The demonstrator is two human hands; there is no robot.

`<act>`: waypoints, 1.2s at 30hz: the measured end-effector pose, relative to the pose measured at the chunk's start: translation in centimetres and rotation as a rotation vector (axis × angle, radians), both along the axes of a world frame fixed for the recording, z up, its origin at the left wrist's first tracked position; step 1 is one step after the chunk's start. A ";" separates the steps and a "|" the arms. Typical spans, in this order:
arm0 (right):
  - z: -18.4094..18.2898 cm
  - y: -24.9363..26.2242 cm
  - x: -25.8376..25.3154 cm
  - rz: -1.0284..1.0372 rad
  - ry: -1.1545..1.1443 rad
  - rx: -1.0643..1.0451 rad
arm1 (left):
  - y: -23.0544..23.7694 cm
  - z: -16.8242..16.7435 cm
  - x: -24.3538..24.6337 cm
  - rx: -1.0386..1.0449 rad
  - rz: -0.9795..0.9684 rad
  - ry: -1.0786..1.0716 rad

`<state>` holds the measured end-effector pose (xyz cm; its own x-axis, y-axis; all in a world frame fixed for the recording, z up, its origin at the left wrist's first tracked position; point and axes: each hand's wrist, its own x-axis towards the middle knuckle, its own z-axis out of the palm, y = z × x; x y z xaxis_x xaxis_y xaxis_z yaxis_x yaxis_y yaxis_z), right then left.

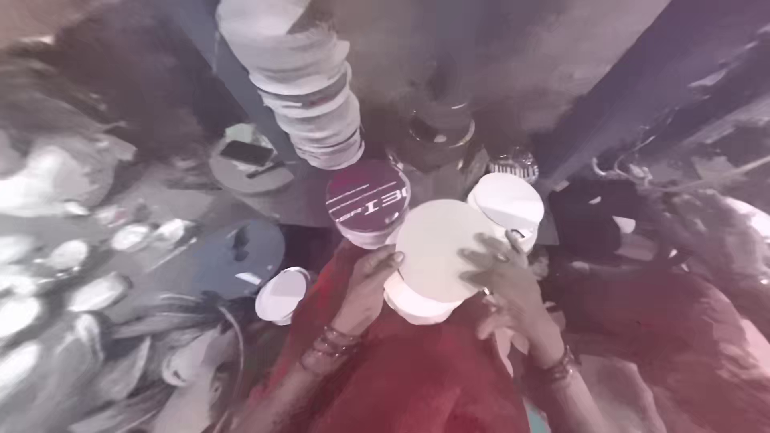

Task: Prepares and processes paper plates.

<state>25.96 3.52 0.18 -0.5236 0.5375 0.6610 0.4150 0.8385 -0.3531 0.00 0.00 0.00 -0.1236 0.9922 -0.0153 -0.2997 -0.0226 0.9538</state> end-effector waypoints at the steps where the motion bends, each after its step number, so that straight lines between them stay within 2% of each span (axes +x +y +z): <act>1: -0.2 0.3 0.1 -0.050 0.093 -0.048 | 0.0 -0.2 -0.1 0.027 0.020 0.031; 3: -0.6 0.8 -0.3 -0.167 0.283 -0.149 | -0.1 -0.4 0.0 0.078 0.067 0.088; 6: -0.4 0.7 -2.4 -0.298 0.395 -0.311 | -0.4 -0.2 0.3 0.116 0.120 0.177; 10: -0.7 -0.1 -5.2 -0.548 0.325 -0.053 | -0.3 -0.3 0.9 0.141 0.212 0.158; 13: -1.1 -0.6 -5.8 -0.551 0.396 0.022 | -0.5 -0.4 1.2 0.134 0.249 0.099; 16: 0.4 -0.5 -5.0 -0.621 0.638 -0.102 | -0.6 0.2 1.0 0.093 0.278 0.127; 18: 0.9 0.6 -2.3 -0.581 0.852 -0.197 | -0.5 0.3 0.2 0.059 0.264 0.162; 20: 1.8 1.2 0.0 -0.506 0.963 -0.314 | -0.4 -0.1 -0.4 0.061 0.270 0.161; 24: 2.7 0.0 1.1 -0.230 0.815 -0.538 | -0.3 -0.8 -0.4 0.036 0.259 0.207; 26: 2.5 -0.5 -0.2 -0.208 0.681 -0.553 | -0.3 -0.7 0.0 0.059 0.237 0.269; 31: 0.3 -0.7 -4.2 -0.347 0.499 -0.291 | -0.6 -1.3 0.5 0.172 0.252 0.342; 36: -0.1 -1.4 -5.8 -0.538 0.372 0.004 | -1.1 -0.8 -0.3 0.138 0.299 0.534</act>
<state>20.18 2.07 0.09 0.0818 0.6580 0.7486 0.6279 0.5492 -0.5514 -0.29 -1.06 -0.82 -0.3516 0.9018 0.2514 0.2554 -0.1659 0.9525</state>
